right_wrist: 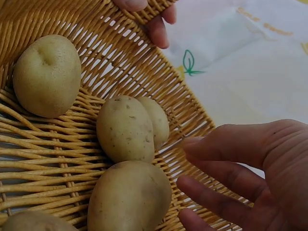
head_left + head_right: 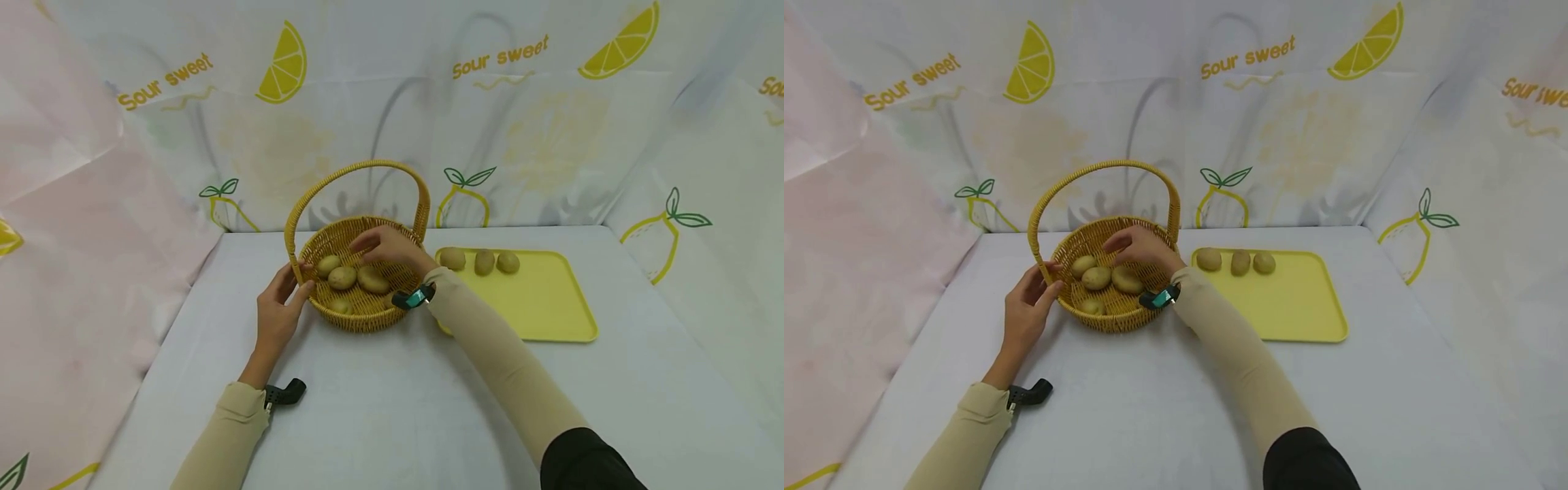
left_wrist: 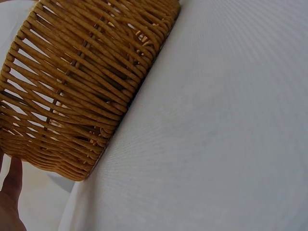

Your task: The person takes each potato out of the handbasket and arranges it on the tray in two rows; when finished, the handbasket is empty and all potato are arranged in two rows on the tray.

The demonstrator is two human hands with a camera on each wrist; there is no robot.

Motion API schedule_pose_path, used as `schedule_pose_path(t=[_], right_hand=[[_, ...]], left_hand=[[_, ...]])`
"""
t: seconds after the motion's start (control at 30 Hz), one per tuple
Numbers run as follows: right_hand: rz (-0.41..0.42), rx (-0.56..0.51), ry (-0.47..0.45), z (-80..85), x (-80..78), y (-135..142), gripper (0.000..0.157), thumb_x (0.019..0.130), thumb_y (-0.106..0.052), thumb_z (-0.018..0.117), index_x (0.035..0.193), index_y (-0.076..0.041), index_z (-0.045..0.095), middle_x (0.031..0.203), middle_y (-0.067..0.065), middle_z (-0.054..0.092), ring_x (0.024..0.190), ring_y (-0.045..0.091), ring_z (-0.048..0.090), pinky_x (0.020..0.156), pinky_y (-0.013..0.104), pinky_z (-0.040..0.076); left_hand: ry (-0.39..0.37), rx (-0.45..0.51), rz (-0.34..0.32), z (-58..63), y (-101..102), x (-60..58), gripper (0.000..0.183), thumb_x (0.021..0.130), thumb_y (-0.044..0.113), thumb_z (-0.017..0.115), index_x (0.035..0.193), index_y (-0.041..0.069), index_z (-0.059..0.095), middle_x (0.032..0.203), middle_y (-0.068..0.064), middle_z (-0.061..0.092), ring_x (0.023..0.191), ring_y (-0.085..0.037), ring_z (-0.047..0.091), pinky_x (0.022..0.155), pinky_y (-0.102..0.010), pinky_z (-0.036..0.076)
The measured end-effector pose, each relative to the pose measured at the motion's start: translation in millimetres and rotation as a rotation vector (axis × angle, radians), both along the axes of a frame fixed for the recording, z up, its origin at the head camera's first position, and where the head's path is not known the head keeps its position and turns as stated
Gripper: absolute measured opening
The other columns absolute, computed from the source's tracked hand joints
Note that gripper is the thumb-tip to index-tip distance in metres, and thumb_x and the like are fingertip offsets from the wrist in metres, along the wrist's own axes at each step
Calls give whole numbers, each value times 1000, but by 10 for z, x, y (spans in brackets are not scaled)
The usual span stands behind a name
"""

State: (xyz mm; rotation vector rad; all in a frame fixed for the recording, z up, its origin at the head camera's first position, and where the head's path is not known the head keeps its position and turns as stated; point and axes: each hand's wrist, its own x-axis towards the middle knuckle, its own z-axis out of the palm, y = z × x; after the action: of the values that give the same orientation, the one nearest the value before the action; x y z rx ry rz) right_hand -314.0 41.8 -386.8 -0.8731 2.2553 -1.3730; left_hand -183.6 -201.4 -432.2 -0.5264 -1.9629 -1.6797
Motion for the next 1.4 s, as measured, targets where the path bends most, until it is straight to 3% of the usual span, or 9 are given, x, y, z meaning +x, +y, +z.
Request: schedule_pose_path(t=[0.23,0.37,0.67,1.07,1.4], right_hand=[[66,12,-12,-55,-6,-134,37,93,7,71,129,8,67,128,19,69,117,31,66,96,29,52],[112,37,-17,-108,-14,-185,38,92,9,71,129,6,68,127,16,70,117,25,66,98,27,50],[166,147,15,-175,-8,-230,49,89,2,80,136,-1,67,129,8,68,117,19,62,99,27,47],[130,217,61,-191,70,-282,45,88,-2,83,129,-7,67,128,5,68,118,17,60,100,26,45],[124,239,85,-182,104,-259,49,90,-8,82,136,-10,67,128,-1,67,118,14,58,101,27,44]], left_hand=[[-9,2,-7,15,2,17,39,97,-13,65,134,-18,55,124,-37,63,130,-51,52,113,-38,41],[-11,-2,-4,24,6,19,39,97,-13,65,134,-19,54,124,-36,63,130,-50,52,113,-39,40],[-2,2,-1,27,14,19,39,96,-15,65,133,-17,56,123,-38,62,129,-50,53,112,-38,41],[-18,11,-2,32,21,35,38,96,-14,65,134,-15,58,124,-36,63,129,-53,51,112,-38,41],[-14,-10,9,46,26,40,40,97,-14,65,136,-13,58,125,-35,63,131,-51,51,112,-37,41]])
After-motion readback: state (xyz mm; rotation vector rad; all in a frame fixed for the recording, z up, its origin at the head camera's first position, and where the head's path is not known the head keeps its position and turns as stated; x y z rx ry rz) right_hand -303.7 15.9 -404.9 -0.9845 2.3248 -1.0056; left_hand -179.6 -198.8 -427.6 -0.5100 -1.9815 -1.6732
